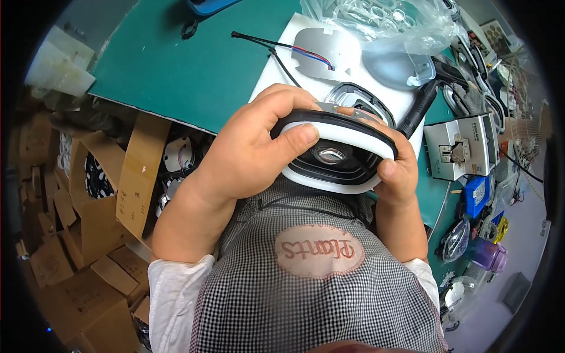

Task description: The person fastens backing plates onto headlight housings using an electric screwdriver and places the assembled units into a box. The person then fits white trim rings onto headlight bezels by hand.

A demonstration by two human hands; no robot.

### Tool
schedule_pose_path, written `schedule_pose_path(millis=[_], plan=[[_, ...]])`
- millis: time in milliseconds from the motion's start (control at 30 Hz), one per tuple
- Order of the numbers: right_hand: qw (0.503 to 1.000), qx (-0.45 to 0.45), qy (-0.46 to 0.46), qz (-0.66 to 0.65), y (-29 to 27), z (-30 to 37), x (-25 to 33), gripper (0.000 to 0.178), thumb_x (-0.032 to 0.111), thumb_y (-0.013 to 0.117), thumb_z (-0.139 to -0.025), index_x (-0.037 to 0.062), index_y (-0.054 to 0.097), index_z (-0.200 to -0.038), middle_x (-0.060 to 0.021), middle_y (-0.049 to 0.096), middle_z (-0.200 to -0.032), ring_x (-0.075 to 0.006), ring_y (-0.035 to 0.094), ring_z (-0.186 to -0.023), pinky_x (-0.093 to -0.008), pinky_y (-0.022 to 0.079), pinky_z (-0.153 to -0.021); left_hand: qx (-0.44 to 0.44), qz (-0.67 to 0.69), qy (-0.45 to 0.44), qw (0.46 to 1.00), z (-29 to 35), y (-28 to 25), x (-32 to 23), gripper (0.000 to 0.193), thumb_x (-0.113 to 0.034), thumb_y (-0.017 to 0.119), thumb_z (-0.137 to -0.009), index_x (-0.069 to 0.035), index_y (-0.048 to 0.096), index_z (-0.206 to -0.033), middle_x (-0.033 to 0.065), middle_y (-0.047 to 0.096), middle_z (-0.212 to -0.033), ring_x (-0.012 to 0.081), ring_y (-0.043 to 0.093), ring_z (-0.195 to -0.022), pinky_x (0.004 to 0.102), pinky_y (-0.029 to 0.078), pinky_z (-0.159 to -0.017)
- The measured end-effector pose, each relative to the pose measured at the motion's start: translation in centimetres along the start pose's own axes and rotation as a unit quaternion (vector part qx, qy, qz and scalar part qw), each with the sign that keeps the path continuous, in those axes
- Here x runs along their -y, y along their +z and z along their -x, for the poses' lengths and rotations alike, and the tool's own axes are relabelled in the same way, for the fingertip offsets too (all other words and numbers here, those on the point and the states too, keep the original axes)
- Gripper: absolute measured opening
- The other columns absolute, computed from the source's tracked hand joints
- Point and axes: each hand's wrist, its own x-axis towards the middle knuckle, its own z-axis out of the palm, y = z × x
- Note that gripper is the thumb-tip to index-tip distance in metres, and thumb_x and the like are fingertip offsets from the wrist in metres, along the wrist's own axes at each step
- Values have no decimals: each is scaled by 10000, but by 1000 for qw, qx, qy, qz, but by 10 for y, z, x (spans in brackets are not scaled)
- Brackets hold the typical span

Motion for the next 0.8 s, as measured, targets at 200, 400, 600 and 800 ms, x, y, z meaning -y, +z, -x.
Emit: schedule_pose_path(millis=[200,400,600,800], plan=[[998,33,-31,41,-2,-1,1,600,377,675,-817,-68,593,-1212,-270,551,-1278,-358,516,-1222,-449,363,-1060,3,-13,-24,1000,-1,0,2,261,-149,603,-909,40,570,-1087,134,539,-1187,209,509,-1115,343,398,-985],[989,-49,-92,102,4,0,4,437,284,613,-915,-94,594,-1134,-255,576,-1251,-332,560,-1163,-418,404,-1019,-116,-163,102,974,-3,14,11,297,-245,657,-889,24,588,-995,137,610,-899,265,600,-825,336,486,-750],[986,-99,-49,126,13,-2,12,425,273,618,-926,-98,596,-1132,-223,611,-1208,-263,595,-1100,-338,442,-969,-168,-250,116,946,-2,21,12,314,-290,651,-903,8,599,-987,147,614,-862,289,600,-810,342,484,-727],[984,-174,-14,46,11,-10,26,445,277,615,-941,-85,582,-1198,-100,652,-1017,-141,595,-912,-247,464,-828,-186,-209,108,954,-4,10,17,400,-307,667,-896,10,591,-1130,121,608,-1082,215,586,-919,321,479,-793]])
